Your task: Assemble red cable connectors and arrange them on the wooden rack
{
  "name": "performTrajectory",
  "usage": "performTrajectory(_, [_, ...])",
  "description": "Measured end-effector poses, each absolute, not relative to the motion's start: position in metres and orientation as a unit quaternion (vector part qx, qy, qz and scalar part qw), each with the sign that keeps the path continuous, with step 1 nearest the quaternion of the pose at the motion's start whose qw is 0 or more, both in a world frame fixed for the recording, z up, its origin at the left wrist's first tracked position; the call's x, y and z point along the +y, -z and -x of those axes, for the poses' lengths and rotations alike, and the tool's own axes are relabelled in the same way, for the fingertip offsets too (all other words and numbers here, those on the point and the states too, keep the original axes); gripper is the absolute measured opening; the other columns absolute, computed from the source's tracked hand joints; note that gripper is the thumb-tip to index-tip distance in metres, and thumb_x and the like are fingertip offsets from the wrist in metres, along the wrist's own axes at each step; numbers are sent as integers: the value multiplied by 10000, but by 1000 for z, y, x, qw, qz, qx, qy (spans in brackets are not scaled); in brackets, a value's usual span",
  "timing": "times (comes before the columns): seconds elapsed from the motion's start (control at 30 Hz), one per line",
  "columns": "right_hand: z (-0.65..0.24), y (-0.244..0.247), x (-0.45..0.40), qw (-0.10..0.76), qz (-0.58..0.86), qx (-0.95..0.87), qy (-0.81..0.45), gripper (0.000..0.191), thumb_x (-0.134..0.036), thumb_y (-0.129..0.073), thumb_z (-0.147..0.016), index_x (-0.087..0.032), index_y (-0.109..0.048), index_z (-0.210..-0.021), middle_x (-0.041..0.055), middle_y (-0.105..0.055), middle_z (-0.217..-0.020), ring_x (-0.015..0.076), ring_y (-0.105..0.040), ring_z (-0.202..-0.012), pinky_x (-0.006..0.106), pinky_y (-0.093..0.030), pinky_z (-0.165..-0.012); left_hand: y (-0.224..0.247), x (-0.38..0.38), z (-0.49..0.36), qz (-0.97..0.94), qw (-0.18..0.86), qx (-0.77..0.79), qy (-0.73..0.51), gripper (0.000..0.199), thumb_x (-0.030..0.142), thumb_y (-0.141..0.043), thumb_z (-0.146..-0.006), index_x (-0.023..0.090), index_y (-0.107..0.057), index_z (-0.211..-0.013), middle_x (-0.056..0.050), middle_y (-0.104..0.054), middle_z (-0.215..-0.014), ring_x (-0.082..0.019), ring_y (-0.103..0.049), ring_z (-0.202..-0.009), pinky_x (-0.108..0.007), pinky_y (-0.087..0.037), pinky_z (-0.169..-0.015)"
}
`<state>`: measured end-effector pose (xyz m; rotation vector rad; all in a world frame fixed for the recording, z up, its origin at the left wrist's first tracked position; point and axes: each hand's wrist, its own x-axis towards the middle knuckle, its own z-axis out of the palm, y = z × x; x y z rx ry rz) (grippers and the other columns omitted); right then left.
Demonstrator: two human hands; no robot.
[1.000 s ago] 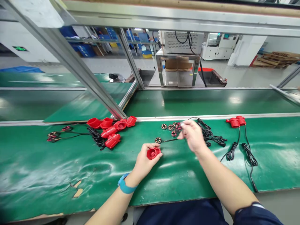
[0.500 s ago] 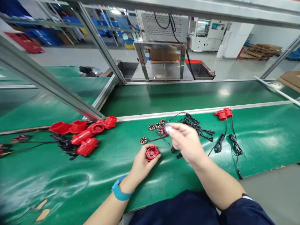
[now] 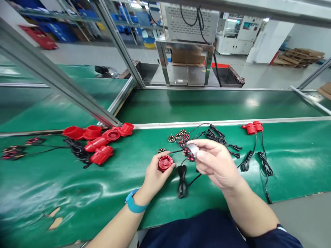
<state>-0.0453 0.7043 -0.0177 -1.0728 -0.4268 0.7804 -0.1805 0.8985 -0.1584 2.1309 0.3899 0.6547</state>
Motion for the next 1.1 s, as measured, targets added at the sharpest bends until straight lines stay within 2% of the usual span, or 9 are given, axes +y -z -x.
performTrajectory(0.07, [50,16,699,747,553,-276,-245,303,-307,-789,-889,-256,-756,-1186,70,-673,-1019,50,-395,-536,219,-346,-465,156,896,181,-850,424,149,-275,409,334,-737,-902,230,-551,-1251,-109,-674,-1257,-256,-665,-1170,-451,-551,-1041])
performTrajectory(0.13, [58,28,704,677,626,-356,-151,313,-240,-766,-896,-258,-745,-1208,84,-668,-1133,70,-451,-580,244,-431,-511,156,894,182,-850,425,132,-281,408,323,-741,-901,226,-549,-1247,-119,-671,-1263,-262,-663,-1179,-458,-554,-1043])
performTrajectory(0.23, [74,68,723,571,684,-448,-71,357,-213,-703,-922,-218,-683,-1279,102,-671,-1145,115,-563,-658,275,-547,-594,158,892,184,-856,419,103,-284,427,300,-752,-886,219,-548,-1253,-133,-668,-1260,-277,-661,-1180,-478,-564,-1035])
performTrajectory(0.33, [85,103,738,513,704,-489,-47,353,-206,-659,-947,-193,-635,-1298,129,-668,-1157,214,-676,-933,356,-627,-804,162,892,186,-865,397,81,-296,402,223,-714,-886,215,-551,-1253,-136,-660,-1259,-280,-647,-1194,-503,-565,-1036])
performTrajectory(0.43, [90,116,741,477,732,-484,-58,326,-199,-661,-945,-195,-632,-1270,134,-646,-1173,247,-674,-1027,406,-629,-892,166,893,188,-875,371,69,-303,421,130,-650,-884,214,-544,-1282,-136,-649,-1267,-274,-631,-1212,-515,-560,-1043])
performTrajectory(0.53, [92,117,741,469,747,-464,-77,274,-204,-684,-940,-204,-655,-1212,108,-631,-1117,227,-671,-950,382,-636,-843,168,893,188,-882,359,63,-300,429,92,-624,-878,209,-541,-1283,-138,-645,-1262,-270,-635,-1204,-501,-568,-1033])
performTrajectory(0.7, [94,118,742,486,744,-450,-87,212,-211,-688,-955,-201,-684,-1168,83,-628,-1048,180,-646,-824,332,-627,-773,166,893,188,-879,371,61,-294,408,127,-660,-888,199,-534,-1269,-141,-644,-1259,-265,-641,-1189,-472,-573,-1024])
performTrajectory(0.93, [90,118,740,516,721,-458,-63,205,-178,-618,-987,-179,-682,-1182,88,-617,-1018,195,-643,-879,338,-622,-794,162,890,187,-875,396,81,-265,435,110,-680,-863,210,-538,-1262,-124,-643,-1264,-259,-632,-1200,-473,-561,-1043])
performTrajectory(1.1, [93,120,741,480,736,-474,-51,167,-192,-569,-1016,-175,-694,-1126,82,-604,-968,198,-620,-855,339,-602,-755,163,890,187,-879,383,71,-274,426,128,-671,-890,204,-537,-1287,-134,-632,-1275,-264,-621,-1217,-485,-553,-1057])
